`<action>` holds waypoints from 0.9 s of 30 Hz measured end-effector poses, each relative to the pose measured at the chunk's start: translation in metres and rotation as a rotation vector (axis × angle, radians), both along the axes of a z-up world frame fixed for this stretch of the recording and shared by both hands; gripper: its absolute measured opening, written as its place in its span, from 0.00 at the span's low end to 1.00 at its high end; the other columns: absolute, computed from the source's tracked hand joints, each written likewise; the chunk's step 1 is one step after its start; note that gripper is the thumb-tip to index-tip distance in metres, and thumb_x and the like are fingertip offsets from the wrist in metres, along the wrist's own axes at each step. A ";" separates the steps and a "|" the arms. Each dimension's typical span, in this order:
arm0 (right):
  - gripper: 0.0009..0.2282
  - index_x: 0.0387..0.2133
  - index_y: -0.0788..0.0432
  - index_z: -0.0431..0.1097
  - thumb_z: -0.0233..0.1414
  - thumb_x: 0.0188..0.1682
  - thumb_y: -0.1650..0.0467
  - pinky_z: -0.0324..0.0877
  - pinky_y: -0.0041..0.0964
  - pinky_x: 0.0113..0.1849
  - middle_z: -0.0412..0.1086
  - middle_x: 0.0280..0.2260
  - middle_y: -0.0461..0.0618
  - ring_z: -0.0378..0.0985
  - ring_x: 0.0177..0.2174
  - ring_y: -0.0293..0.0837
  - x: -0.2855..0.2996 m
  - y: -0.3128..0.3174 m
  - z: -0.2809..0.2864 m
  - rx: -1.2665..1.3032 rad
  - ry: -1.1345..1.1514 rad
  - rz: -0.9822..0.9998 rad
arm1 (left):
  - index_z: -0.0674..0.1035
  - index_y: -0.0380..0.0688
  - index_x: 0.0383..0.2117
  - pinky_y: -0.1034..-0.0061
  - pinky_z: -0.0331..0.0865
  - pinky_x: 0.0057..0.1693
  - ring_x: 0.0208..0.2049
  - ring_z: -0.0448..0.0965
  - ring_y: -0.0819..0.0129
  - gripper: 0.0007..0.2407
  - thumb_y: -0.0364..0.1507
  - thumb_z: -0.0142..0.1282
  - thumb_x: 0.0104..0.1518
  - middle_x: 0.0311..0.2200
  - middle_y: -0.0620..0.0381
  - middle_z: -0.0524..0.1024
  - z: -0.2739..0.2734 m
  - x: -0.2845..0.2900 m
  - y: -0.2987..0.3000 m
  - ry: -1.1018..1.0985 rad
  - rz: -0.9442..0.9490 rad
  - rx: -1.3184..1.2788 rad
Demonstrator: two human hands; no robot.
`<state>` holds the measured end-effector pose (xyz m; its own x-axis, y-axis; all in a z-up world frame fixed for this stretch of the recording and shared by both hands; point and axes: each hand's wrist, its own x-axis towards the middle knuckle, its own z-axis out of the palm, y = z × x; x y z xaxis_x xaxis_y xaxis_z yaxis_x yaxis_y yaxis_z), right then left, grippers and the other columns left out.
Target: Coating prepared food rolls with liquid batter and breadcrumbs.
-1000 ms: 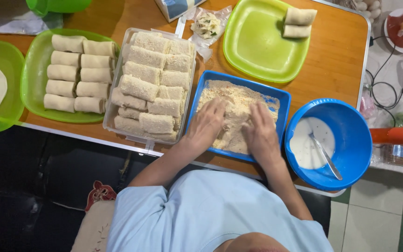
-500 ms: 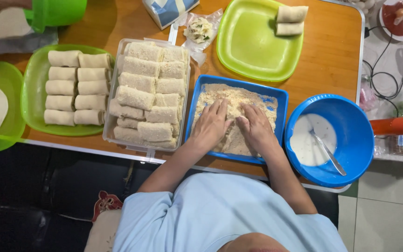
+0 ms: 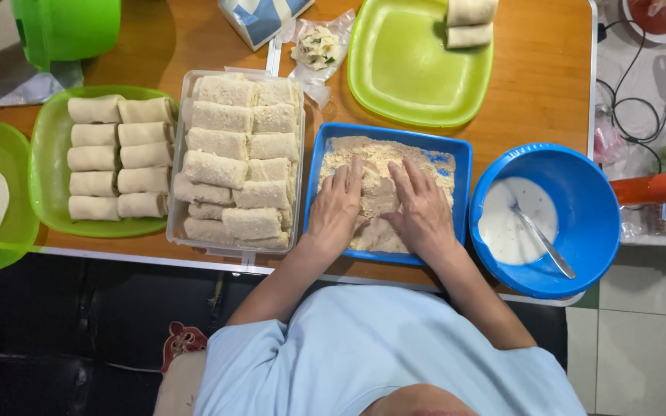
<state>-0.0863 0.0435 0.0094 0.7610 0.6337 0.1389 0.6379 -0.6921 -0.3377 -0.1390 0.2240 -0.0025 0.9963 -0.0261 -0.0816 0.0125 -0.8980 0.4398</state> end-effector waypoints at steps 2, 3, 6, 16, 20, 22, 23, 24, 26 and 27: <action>0.40 0.63 0.60 0.59 0.69 0.33 0.69 0.65 0.55 0.55 0.58 0.63 0.64 0.64 0.59 0.63 0.000 0.001 0.002 -0.008 -0.006 -0.012 | 0.51 0.33 0.69 0.62 0.69 0.61 0.55 0.70 0.45 0.48 0.26 0.74 0.40 0.58 0.35 0.63 0.002 0.000 -0.003 -0.032 -0.010 0.013; 0.40 0.63 0.60 0.59 0.69 0.34 0.69 0.65 0.54 0.55 0.59 0.63 0.63 0.64 0.59 0.62 0.000 0.001 0.003 -0.018 -0.011 -0.021 | 0.52 0.37 0.69 0.62 0.69 0.61 0.56 0.70 0.45 0.48 0.25 0.74 0.40 0.60 0.36 0.62 0.003 -0.001 -0.004 -0.064 -0.018 0.025; 0.38 0.61 0.59 0.60 0.69 0.34 0.69 0.65 0.54 0.54 0.59 0.63 0.62 0.65 0.58 0.61 0.003 0.005 0.008 -0.007 -0.050 -0.076 | 0.54 0.36 0.68 0.61 0.69 0.62 0.58 0.69 0.44 0.46 0.25 0.74 0.39 0.60 0.37 0.62 0.007 -0.003 -0.005 -0.126 -0.026 -0.004; 0.34 0.59 0.68 0.61 0.66 0.38 0.70 0.66 0.52 0.55 0.63 0.58 0.68 0.67 0.57 0.64 -0.004 -0.014 0.002 0.161 -0.114 -0.145 | 0.63 0.27 0.59 0.66 0.72 0.57 0.53 0.70 0.51 0.41 0.33 0.76 0.38 0.53 0.42 0.66 0.011 -0.004 0.003 0.037 -0.007 0.130; 0.26 0.47 0.63 0.66 0.68 0.39 0.65 0.74 0.49 0.41 0.71 0.42 0.59 0.76 0.43 0.58 -0.018 -0.024 0.014 -0.059 0.184 -0.215 | 0.65 0.26 0.55 0.72 0.75 0.54 0.51 0.70 0.52 0.40 0.35 0.77 0.37 0.50 0.41 0.66 0.009 -0.003 0.001 0.080 -0.018 0.163; 0.25 0.44 0.62 0.67 0.69 0.38 0.63 0.75 0.49 0.37 0.71 0.40 0.58 0.77 0.40 0.57 -0.021 -0.027 0.012 -0.109 0.237 -0.167 | 0.66 0.26 0.53 0.72 0.76 0.53 0.50 0.71 0.52 0.39 0.35 0.78 0.36 0.49 0.41 0.66 0.005 -0.002 0.000 0.065 -0.016 0.149; 0.27 0.45 0.63 0.67 0.70 0.35 0.65 0.74 0.49 0.39 0.71 0.39 0.59 0.76 0.40 0.58 -0.022 -0.027 0.007 -0.033 0.209 -0.098 | 0.66 0.25 0.51 0.71 0.77 0.52 0.48 0.73 0.51 0.37 0.35 0.77 0.38 0.48 0.39 0.67 0.001 -0.002 -0.001 0.075 0.000 0.114; 0.30 0.47 0.64 0.67 0.70 0.32 0.66 0.74 0.49 0.41 0.70 0.38 0.60 0.76 0.41 0.59 -0.024 -0.028 0.002 0.043 0.182 -0.028 | 0.67 0.25 0.49 0.70 0.78 0.50 0.45 0.75 0.51 0.34 0.34 0.77 0.39 0.47 0.38 0.67 -0.004 -0.003 -0.002 0.087 0.017 0.080; 0.30 0.48 0.65 0.67 0.70 0.30 0.68 0.74 0.49 0.40 0.69 0.40 0.61 0.76 0.40 0.60 -0.029 -0.018 0.010 0.061 0.207 -0.032 | 0.67 0.25 0.48 0.69 0.79 0.48 0.43 0.78 0.50 0.32 0.33 0.75 0.42 0.45 0.36 0.68 -0.011 -0.006 -0.004 0.101 0.039 0.048; 0.31 0.49 0.66 0.67 0.69 0.29 0.71 0.74 0.49 0.39 0.69 0.41 0.63 0.75 0.40 0.61 -0.031 -0.013 0.014 0.078 0.231 -0.034 | 0.68 0.25 0.46 0.68 0.79 0.46 0.40 0.80 0.49 0.29 0.31 0.74 0.45 0.44 0.34 0.69 -0.014 -0.008 -0.004 0.114 0.062 0.014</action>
